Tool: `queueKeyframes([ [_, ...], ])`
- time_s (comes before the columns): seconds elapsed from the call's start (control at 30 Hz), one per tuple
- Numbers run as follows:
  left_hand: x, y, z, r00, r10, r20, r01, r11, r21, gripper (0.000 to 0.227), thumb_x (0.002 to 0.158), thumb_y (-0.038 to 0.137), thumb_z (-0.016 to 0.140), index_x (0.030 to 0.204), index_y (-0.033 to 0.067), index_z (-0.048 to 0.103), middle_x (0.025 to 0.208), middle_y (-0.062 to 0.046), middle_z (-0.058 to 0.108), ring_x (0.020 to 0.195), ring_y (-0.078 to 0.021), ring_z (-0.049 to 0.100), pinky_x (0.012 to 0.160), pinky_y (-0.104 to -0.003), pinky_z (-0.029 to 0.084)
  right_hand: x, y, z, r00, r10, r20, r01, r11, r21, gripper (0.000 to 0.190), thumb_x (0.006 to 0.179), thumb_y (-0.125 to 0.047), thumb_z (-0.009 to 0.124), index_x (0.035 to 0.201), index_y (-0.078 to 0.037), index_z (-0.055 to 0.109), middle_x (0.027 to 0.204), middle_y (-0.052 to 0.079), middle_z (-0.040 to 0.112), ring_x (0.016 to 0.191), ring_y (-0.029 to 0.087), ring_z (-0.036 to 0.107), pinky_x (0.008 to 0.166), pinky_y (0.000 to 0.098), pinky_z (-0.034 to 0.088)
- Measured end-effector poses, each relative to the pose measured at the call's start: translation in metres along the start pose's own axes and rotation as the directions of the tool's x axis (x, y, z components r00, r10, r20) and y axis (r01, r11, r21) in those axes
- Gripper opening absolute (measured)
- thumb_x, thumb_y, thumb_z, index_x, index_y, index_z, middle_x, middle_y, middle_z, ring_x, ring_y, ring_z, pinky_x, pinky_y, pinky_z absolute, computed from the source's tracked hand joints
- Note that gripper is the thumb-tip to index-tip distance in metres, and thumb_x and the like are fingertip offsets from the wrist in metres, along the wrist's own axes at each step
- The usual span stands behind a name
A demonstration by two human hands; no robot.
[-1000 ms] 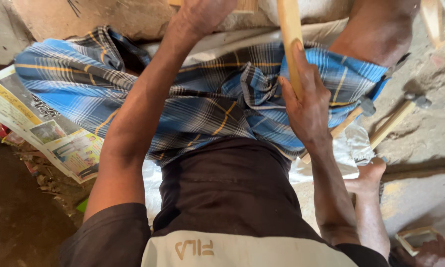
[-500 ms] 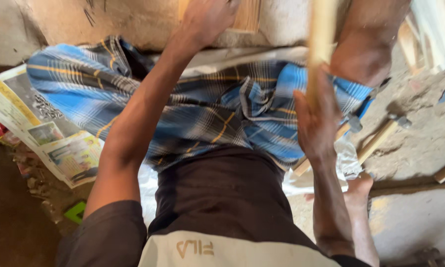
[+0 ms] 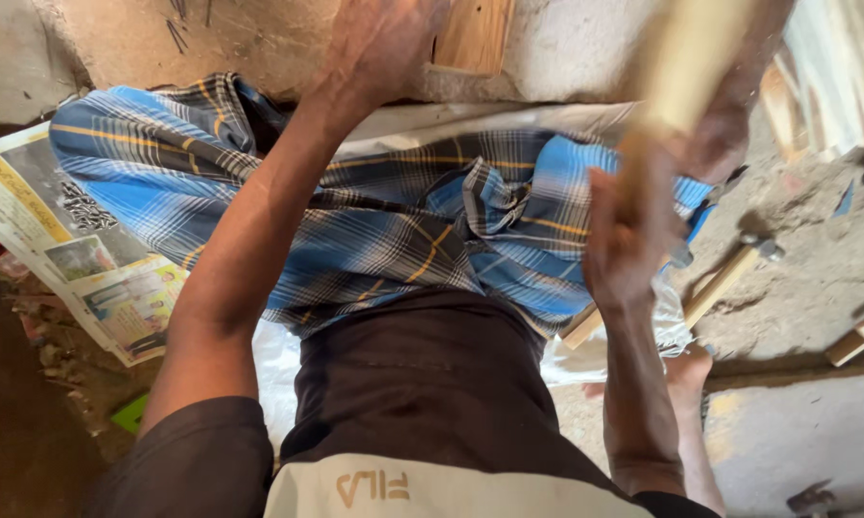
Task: The person sits on the floor and assembles small wooden frames by nailing planks together. They use a hammer to drive nails into the wood and occasionally use pliers to adjust the nails. The person works on multiple frames, stacking completed ones nearby.
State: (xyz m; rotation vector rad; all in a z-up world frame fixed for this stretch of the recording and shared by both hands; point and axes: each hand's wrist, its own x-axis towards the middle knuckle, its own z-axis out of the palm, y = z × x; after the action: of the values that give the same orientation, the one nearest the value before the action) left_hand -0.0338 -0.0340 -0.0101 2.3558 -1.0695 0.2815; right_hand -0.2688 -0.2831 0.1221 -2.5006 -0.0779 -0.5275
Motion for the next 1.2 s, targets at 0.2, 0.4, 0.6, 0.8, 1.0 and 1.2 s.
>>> queueKeyframes([
  [0.2,0.009,0.007,-0.009,0.997,-0.009,0.081,0.011,1.000,-0.021,0.012,0.096,0.012,0.072,0.103,0.0027,0.071,0.081,-0.015,0.067,0.070,-0.0305,0.065,0.062,-0.044,0.052,-0.010,0.005,0.018,0.925,0.267,0.268,-0.139,0.899,-0.415,0.025,0.100,-0.012,0.072,0.109,-0.005,0.050,0.084,0.013,0.058,0.073,0.023,0.055,0.062,0.0386,0.047],
  [0.4,0.014,0.016,-0.027,0.998,0.013,-0.068,-0.017,0.998,-0.066,0.029,0.091,0.017,0.071,0.116,0.0036,0.069,0.095,-0.016,0.070,0.087,-0.0348,0.067,0.073,-0.047,0.052,0.000,-0.008,-0.001,0.942,0.330,0.058,-0.331,0.944,-0.003,0.015,0.106,-0.004,0.062,0.119,0.001,0.056,0.085,0.013,0.058,0.066,0.025,0.054,0.056,0.0345,0.044],
  [0.6,0.017,0.018,-0.032,0.997,-0.072,0.029,0.075,0.990,-0.118,0.018,0.102,0.016,0.070,0.118,0.0062,0.071,0.098,-0.016,0.070,0.091,-0.0359,0.066,0.078,-0.049,0.051,0.000,-0.011,0.013,0.946,0.206,0.251,-0.112,0.932,-0.344,0.029,0.103,-0.006,0.069,0.121,-0.014,0.047,0.084,0.017,0.056,0.070,0.035,0.057,0.061,0.0468,0.046],
  [0.8,0.022,0.027,-0.044,1.000,0.005,0.014,-0.003,0.992,-0.122,0.048,0.091,0.035,0.079,0.123,0.0011,0.068,0.122,-0.015,0.066,0.114,-0.0338,0.062,0.098,-0.047,0.050,-0.008,-0.015,0.002,0.872,0.342,0.350,-0.307,0.940,-0.152,0.058,0.102,-0.007,0.068,0.156,-0.006,0.045,0.120,0.026,0.063,0.105,0.042,0.064,0.084,0.0525,0.053],
  [1.0,0.033,0.025,-0.056,0.987,0.096,0.128,-0.100,0.995,0.021,0.077,0.076,0.050,0.090,0.129,-0.0020,0.066,0.137,-0.016,0.056,0.129,-0.0328,0.052,0.111,-0.046,0.045,-0.019,-0.025,-0.004,0.922,0.300,0.243,-0.312,0.950,0.012,0.057,0.107,-0.007,0.067,0.158,-0.003,0.041,0.149,0.023,0.058,0.125,0.037,0.067,0.099,0.0457,0.058],
  [1.2,0.036,0.027,-0.060,0.978,0.076,0.195,-0.068,0.997,-0.046,0.081,0.078,0.052,0.092,0.133,-0.0018,0.065,0.138,-0.015,0.056,0.127,-0.0326,0.053,0.107,-0.046,0.045,-0.013,-0.013,0.008,0.763,0.552,0.336,-0.421,0.819,-0.389,0.033,0.106,-0.016,0.068,0.135,-0.010,0.054,0.121,0.018,0.066,0.099,0.036,0.073,0.081,0.0438,0.059],
])
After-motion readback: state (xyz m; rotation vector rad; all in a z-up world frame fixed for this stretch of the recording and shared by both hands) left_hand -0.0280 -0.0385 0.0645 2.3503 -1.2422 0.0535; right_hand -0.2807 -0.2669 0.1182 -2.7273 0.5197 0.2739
